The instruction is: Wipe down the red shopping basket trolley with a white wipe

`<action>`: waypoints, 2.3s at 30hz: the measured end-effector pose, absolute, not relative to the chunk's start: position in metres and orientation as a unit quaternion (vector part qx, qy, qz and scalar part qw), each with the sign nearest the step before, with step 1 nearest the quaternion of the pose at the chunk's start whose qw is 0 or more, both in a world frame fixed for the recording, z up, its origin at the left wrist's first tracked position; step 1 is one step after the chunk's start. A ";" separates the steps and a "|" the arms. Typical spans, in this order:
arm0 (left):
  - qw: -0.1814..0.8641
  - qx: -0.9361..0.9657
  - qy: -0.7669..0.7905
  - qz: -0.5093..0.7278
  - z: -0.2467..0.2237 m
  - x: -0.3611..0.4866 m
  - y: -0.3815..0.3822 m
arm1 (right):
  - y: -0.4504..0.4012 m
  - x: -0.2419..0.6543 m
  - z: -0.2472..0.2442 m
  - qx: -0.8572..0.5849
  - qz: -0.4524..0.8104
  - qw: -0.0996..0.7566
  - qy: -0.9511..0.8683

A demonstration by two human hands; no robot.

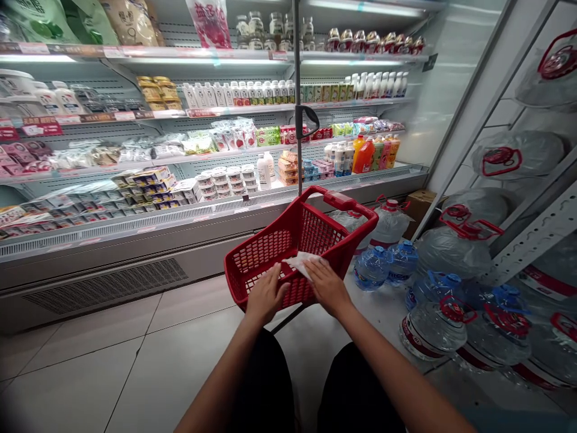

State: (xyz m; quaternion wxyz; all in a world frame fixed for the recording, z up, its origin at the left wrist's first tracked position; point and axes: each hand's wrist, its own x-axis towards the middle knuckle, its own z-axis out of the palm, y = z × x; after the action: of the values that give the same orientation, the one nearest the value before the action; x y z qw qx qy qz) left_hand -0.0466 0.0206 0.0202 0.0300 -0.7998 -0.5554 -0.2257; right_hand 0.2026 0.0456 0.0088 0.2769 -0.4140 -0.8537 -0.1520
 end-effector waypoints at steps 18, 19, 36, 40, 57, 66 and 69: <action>0.081 -0.833 -0.496 -0.232 0.012 -0.030 0.008 | 0.077 0.292 0.044 -0.533 -0.193 0.304 -0.765; 0.082 -0.830 -0.500 -0.234 0.012 -0.030 0.008 | 0.073 0.280 0.040 -0.525 -0.186 0.308 -0.771; 0.060 -0.852 -0.472 -0.218 0.018 -0.027 0.020 | 0.116 0.290 0.038 -0.541 -0.164 0.293 -0.771; 0.047 -0.864 -0.457 -0.206 0.017 -0.027 0.017 | 0.135 0.278 0.031 -0.560 -0.145 0.335 -0.744; 0.009 -0.883 -0.439 -0.170 0.027 -0.073 0.029 | 0.071 0.191 -0.006 -0.398 -0.034 0.284 -0.871; 0.052 -0.889 -0.431 -0.143 0.012 -0.082 0.034 | 0.093 0.193 -0.008 -0.480 -0.051 0.304 -0.821; 0.069 -0.869 -0.464 -0.161 0.004 -0.055 0.033 | 0.064 0.179 -0.015 -0.458 -0.038 0.315 -0.831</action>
State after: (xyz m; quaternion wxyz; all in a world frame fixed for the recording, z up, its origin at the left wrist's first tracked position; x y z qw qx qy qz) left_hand -0.0546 0.0331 0.0044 0.0688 -0.8687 -0.4635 -0.1607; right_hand 0.1794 0.0639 -0.0151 0.3148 -0.4579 -0.8305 -0.0380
